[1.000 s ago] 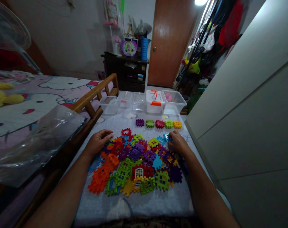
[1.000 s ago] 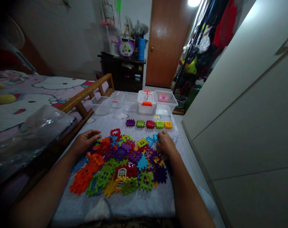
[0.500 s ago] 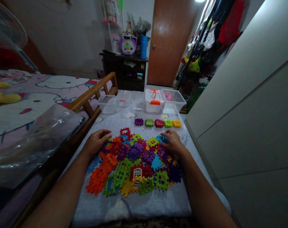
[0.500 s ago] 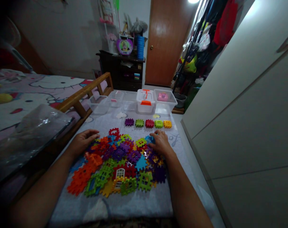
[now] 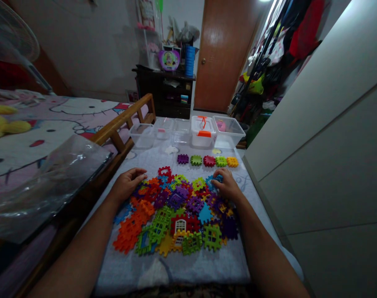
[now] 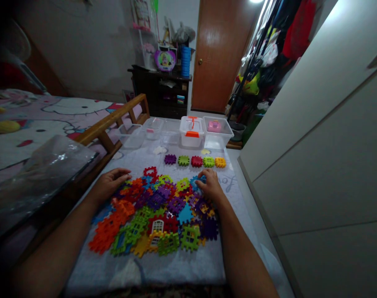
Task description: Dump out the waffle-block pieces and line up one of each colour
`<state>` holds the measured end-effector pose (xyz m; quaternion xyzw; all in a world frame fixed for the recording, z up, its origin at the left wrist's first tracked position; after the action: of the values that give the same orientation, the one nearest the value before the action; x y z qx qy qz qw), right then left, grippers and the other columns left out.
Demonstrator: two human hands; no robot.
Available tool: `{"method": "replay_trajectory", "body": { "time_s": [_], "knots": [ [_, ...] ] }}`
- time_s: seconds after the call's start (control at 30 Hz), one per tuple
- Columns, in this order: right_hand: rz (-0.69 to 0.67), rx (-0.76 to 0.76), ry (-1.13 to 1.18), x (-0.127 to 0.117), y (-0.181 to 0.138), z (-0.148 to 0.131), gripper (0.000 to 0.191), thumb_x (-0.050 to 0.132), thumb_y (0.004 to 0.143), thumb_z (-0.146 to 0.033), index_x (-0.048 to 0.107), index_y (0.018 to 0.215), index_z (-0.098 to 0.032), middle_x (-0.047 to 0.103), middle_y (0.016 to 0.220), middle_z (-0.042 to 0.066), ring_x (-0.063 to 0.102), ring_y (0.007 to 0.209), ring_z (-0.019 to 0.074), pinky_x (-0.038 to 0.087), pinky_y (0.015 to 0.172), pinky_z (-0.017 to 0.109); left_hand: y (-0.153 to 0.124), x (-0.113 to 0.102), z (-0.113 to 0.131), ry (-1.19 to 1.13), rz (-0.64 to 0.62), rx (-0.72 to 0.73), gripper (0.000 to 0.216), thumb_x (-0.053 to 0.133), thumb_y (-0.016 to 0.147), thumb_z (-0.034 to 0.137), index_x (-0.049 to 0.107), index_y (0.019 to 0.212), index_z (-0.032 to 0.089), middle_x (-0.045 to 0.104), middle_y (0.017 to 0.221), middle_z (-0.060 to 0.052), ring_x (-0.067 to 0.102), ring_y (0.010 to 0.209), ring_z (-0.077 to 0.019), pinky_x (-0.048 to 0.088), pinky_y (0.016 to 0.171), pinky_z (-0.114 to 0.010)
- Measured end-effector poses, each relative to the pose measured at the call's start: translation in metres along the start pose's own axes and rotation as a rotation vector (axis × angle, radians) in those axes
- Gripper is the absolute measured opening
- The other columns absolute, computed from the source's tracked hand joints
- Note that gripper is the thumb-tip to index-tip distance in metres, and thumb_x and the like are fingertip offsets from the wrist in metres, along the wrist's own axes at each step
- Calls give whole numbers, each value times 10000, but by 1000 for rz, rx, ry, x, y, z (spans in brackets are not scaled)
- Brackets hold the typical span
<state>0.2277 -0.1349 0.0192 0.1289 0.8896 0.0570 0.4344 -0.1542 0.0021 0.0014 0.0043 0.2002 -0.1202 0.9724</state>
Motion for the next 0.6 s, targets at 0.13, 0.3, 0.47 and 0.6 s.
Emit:
{"method": "replay_trajectory", "body": {
  "time_s": [0.13,0.3,0.47,0.6],
  "knots": [
    [111,41,275,-8,-1,5,131,639,777,-346,608,822,-226,635,927,25,605,900,208,493,856,371,0,0,2,12,7,10,559,738,619,641,712,938,182,768,888,-60,709,840,-248,561,746,-320],
    [354,84,317,-35,-7,10,136,609,816,-349,601,862,-220,642,865,28,609,806,202,501,741,337,0,1,-2,-5,-13,1,560,735,629,640,705,960,190,773,893,-64,717,872,-259,564,780,-330],
    [310,-73,-8,-39,-8,5,62,585,781,-177,572,793,-237,634,931,62,577,974,253,468,904,414,3,1,-7,3,-20,4,580,735,631,655,703,977,189,772,911,-69,716,884,-262,562,780,-330],
    [97,-111,-116,-21,-7,11,130,644,730,-142,578,799,-231,623,943,62,571,986,257,458,939,424,3,1,-8,12,-15,-2,603,735,630,670,704,988,186,767,918,-76,712,885,-272,564,769,-340]
  ]
}}
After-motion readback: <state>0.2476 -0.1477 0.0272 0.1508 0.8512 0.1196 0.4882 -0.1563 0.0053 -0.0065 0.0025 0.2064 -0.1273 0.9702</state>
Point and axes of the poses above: each hand's wrist, its own y-axis towards the middle knuckle, its own x-axis out of the palm, z = x × y, the point moved 8 cm from there along y, towards the middle knuckle
